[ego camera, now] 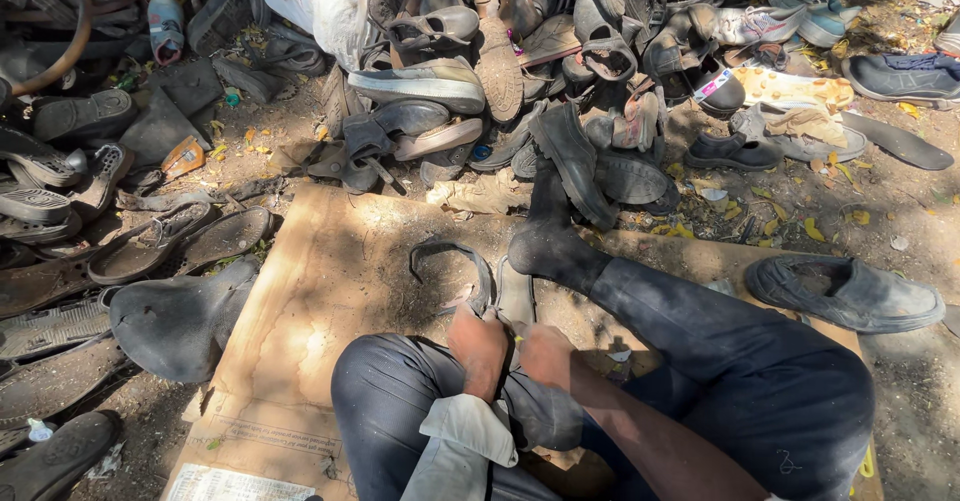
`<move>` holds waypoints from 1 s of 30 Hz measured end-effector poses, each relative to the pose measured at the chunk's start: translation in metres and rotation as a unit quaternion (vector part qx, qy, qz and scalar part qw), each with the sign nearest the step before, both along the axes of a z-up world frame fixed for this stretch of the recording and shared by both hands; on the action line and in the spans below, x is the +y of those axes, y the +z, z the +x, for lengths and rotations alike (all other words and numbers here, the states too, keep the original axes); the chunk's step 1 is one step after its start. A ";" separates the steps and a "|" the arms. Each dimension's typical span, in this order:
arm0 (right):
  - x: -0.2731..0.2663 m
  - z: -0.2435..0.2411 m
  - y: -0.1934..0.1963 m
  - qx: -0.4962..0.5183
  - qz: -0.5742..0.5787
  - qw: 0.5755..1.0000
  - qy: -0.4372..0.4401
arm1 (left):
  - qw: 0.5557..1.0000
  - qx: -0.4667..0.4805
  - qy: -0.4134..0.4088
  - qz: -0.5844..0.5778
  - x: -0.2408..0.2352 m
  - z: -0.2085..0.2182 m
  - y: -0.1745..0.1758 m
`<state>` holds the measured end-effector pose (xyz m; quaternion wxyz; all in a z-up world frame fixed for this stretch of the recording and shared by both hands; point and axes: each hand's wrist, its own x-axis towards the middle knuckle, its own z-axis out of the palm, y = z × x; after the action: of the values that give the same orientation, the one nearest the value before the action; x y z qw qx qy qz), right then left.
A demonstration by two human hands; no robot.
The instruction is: The person sits on a piece of cardboard on the ground and uses a knife to cut and scrape the sole of a black shoe. They hold the shoe with their left hand and manipulate the knife with their right hand, working on the edge of the sole.
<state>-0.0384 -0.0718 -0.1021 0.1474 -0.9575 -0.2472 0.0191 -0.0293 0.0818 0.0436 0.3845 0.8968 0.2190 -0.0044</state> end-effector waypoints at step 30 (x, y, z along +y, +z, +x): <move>-0.059 -0.120 0.103 0.148 -0.072 0.975 -0.149 | 0.967 -0.252 0.025 0.010 0.071 -0.016 0.059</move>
<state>-0.1582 -0.1307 0.0006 0.1144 -0.9782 -0.0754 0.1562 -0.0451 0.1526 0.1025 0.4181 0.8671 0.1372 0.2334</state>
